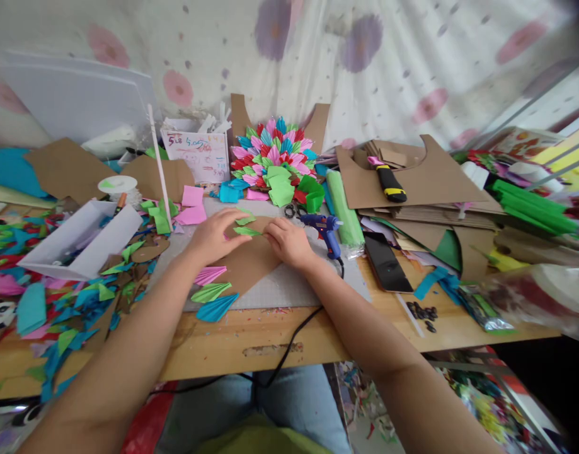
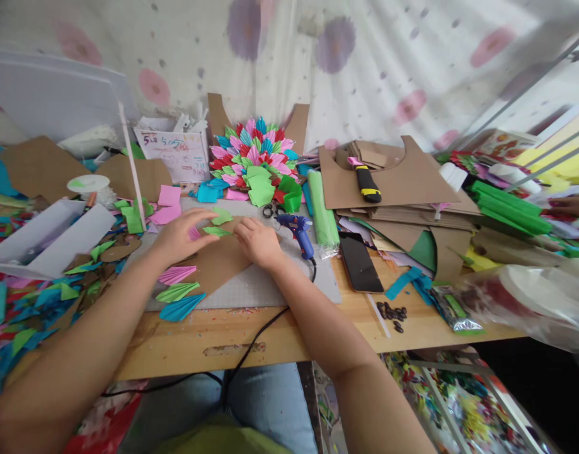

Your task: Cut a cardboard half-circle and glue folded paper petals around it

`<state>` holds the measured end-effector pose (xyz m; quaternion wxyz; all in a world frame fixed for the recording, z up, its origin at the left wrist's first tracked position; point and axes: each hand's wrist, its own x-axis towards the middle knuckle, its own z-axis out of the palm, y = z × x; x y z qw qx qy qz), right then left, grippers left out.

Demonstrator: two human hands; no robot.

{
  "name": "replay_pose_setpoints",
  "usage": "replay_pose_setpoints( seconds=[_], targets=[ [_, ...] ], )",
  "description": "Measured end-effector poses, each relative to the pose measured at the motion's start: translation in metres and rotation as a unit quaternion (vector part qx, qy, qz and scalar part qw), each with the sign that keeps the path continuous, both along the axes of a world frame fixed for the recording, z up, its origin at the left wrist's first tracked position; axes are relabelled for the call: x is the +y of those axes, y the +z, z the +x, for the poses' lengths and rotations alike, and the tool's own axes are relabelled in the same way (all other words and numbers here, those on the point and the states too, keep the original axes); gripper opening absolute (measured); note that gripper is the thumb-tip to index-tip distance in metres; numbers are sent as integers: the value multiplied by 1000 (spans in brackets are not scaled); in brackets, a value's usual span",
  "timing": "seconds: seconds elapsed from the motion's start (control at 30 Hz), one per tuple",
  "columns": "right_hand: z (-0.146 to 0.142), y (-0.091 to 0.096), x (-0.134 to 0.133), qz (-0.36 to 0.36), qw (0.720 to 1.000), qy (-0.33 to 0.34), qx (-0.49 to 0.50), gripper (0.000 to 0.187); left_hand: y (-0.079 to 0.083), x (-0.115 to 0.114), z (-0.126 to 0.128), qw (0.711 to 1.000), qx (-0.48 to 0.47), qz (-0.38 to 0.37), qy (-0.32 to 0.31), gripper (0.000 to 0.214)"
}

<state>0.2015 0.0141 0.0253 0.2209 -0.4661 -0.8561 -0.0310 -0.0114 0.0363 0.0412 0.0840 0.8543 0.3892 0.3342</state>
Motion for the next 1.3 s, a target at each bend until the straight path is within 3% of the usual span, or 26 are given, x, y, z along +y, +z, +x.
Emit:
replay_pose_setpoints(
  seconds=[0.17, 0.53, 0.77, 0.9, 0.97, 1.13, 1.3],
  targets=[
    [-4, -4, -2, 12, 999, 35, 16, 26, -6, -7, 24, 997, 74, 0, 4, 18],
    [-2, -2, 1, 14, 999, 51, -3, 29, -3, -5, 18, 995, 85, -16, 53, 17],
    [1, 1, -3, -6, 999, 29, 21, 24, 7, 6, -12, 987, 53, -62, 138, 20],
    [6, 1, -5, -22, 999, -22, 42, 19, 12, 21, -33, 973, -6, -72, 221, 20],
    [6, 0, -5, -38, 997, -58, 45, 17, 13, 27, -30, 974, -2, -98, 203, 22],
    [2, -5, 0, -72, 991, -97, 52, 15, 6, 39, 11, 978, 44, -203, 24, 34],
    [9, -6, 1, -83, 987, -121, 70, 15, 0, 56, 27, 971, 47, -231, 44, 36]
  ],
)
